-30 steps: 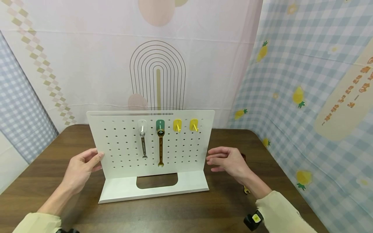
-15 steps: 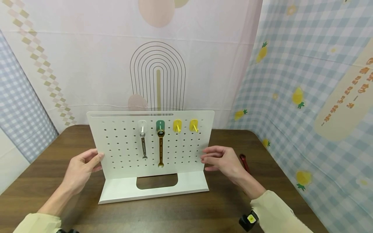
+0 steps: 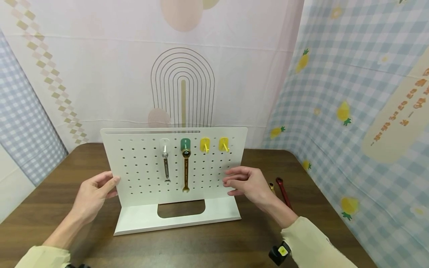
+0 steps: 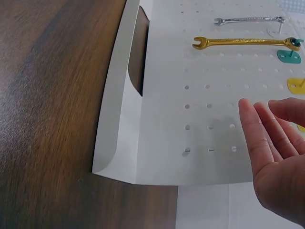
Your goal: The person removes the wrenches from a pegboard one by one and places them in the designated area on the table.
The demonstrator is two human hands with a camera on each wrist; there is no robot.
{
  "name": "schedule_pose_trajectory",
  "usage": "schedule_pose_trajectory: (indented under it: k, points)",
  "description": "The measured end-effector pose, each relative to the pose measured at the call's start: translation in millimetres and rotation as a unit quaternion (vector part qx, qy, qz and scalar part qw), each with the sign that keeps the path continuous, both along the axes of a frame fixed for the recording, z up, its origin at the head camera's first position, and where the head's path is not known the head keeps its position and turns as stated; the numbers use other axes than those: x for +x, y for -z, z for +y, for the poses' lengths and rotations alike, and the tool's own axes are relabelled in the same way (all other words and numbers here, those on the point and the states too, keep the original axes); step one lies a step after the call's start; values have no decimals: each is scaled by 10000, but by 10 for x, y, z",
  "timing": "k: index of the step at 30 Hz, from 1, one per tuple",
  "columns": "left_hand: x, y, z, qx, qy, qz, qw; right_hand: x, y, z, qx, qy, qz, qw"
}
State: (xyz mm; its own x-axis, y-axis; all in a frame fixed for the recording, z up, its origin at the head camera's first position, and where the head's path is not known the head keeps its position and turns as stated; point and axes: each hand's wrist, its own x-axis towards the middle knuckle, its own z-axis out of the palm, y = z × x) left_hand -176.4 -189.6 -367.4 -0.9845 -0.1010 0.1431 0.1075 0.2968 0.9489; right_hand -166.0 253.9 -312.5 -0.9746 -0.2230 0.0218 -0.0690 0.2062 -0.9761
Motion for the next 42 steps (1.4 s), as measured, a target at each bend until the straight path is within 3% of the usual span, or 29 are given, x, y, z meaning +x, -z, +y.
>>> schedule_pose_trajectory:
  k: [21, 42]
  points:
    - [98, -31, 4, -78, -46, 9, 10000, -100, -50, -361, -249, -494, 117, 9984]
    - [129, -26, 18, -7, -81, -6, 10000, -134, -47, -524, -446, -750, 219, 9959]
